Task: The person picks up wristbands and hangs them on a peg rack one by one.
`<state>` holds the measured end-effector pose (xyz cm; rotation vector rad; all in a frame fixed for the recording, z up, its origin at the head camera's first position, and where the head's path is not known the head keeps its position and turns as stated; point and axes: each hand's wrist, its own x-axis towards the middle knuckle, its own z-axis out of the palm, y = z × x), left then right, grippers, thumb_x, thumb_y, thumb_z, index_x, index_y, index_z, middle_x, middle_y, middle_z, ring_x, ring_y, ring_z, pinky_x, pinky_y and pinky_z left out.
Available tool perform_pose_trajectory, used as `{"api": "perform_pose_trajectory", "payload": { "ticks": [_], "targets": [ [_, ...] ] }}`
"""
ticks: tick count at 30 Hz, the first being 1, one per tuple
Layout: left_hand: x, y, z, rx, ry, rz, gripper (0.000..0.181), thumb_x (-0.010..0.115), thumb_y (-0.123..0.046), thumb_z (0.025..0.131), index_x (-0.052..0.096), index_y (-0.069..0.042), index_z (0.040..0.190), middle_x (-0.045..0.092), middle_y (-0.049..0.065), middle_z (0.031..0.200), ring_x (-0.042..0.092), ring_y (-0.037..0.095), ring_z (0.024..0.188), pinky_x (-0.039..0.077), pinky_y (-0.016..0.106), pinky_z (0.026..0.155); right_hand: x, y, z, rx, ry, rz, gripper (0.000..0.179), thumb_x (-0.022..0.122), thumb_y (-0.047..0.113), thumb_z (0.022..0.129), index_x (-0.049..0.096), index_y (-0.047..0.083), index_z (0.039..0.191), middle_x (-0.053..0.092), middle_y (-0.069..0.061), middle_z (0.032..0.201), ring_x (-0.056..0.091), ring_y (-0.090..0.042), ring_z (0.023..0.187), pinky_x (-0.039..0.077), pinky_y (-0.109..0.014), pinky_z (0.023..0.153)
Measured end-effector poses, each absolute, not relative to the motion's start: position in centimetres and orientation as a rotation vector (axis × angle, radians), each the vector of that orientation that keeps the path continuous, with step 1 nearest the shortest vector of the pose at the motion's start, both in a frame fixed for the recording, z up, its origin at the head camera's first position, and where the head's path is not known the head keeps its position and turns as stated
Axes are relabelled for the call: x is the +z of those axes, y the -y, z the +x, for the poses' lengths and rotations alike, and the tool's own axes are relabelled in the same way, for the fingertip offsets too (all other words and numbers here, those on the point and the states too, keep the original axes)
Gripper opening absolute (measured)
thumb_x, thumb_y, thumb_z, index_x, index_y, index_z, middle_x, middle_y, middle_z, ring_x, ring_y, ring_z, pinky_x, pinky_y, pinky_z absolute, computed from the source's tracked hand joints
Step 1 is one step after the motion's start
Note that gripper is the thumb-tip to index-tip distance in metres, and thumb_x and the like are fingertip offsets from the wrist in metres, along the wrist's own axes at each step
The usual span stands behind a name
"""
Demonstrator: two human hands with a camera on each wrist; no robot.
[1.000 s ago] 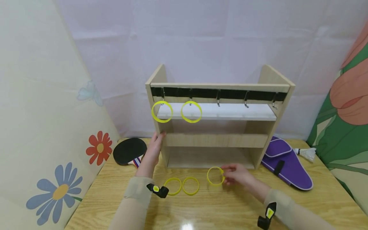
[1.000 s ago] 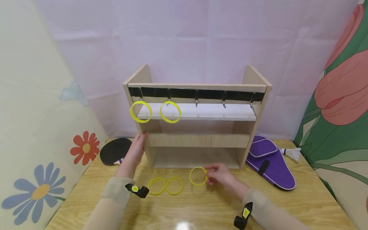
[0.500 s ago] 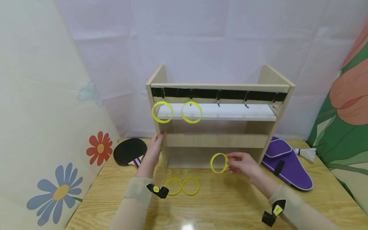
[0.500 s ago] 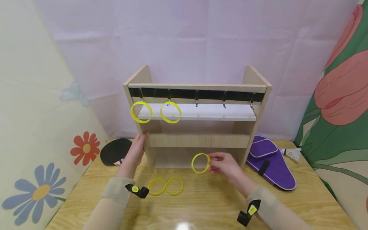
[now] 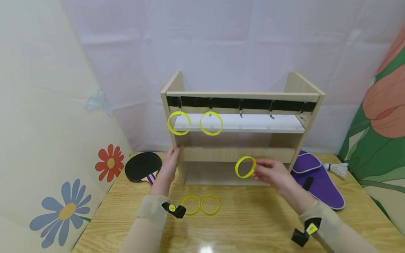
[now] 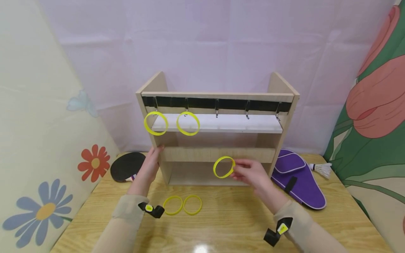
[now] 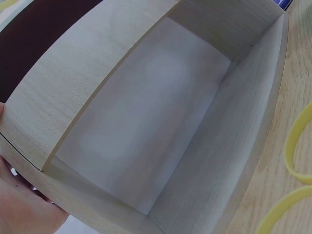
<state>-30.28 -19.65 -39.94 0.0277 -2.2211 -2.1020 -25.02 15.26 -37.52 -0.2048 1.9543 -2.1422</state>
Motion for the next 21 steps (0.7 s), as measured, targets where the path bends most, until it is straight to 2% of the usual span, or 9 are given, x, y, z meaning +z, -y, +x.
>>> {"api": "perform_pose_trajectory", "payload": {
  "ticks": [5,9,15,18,21],
  "targets": [
    [-40.0,19.7,-30.2,-2.113,2.219,0.013,0.052,0.037,-0.031,0.103,0.034,-0.012,0.151,0.047,0.019,0.134,0.047,0.024,0.115,0.033,0.042,0.105,-36.2,-15.4,-24.9,-2.187,-1.924,-0.196,0.052,0.051,-0.004,0.096,0.03,-0.022,0.14,0.067,0.003,0.087,0.068,-0.007,0.075,0.055,-0.019,0.072],
    [-40.0,19.7,-30.2,-2.112,2.218,0.013,0.052,0.037,-0.031,0.103,0.034,-0.011,0.151,0.048,0.02,0.135,0.047,0.024,0.115,0.033,0.043,0.106,-35.1,-15.5,-24.8,-2.216,-1.918,-0.207,0.05,0.052,-0.003,0.097,0.032,-0.021,0.139,0.068,0.002,0.091,0.069,-0.007,0.078,0.055,-0.019,0.074],
    [-40.1,19.7,-30.4,-2.102,2.211,0.024,0.051,0.038,-0.03,0.103,0.036,-0.008,0.149,0.051,0.017,0.128,0.05,0.016,0.105,0.036,0.039,0.101,-33.6,-15.4,-24.5,-2.232,-1.934,-0.187,0.042,0.058,0.003,0.097,0.046,-0.01,0.135,0.068,-0.001,0.101,0.069,-0.009,0.085,0.055,-0.021,0.079],
    [-40.1,19.6,-30.3,-2.112,2.207,0.024,0.052,0.038,-0.03,0.103,0.036,-0.009,0.149,0.05,0.018,0.129,0.049,0.019,0.108,0.035,0.04,0.103,-32.9,-15.2,-24.5,-2.247,-1.946,-0.19,0.031,0.06,0.006,0.097,0.056,-0.001,0.127,0.068,-0.002,0.104,0.07,-0.01,0.088,0.056,-0.022,0.081],
    [-40.0,19.7,-30.2,-2.12,2.214,0.02,0.052,0.038,-0.031,0.103,0.035,-0.01,0.15,0.048,0.019,0.133,0.047,0.024,0.114,0.033,0.042,0.105,-32.2,-14.9,-24.5,-2.282,-1.938,-0.196,0.027,0.061,0.007,0.097,0.058,0.003,0.124,0.07,0.001,0.103,0.071,-0.01,0.09,0.056,-0.023,0.082]
  ]
}}
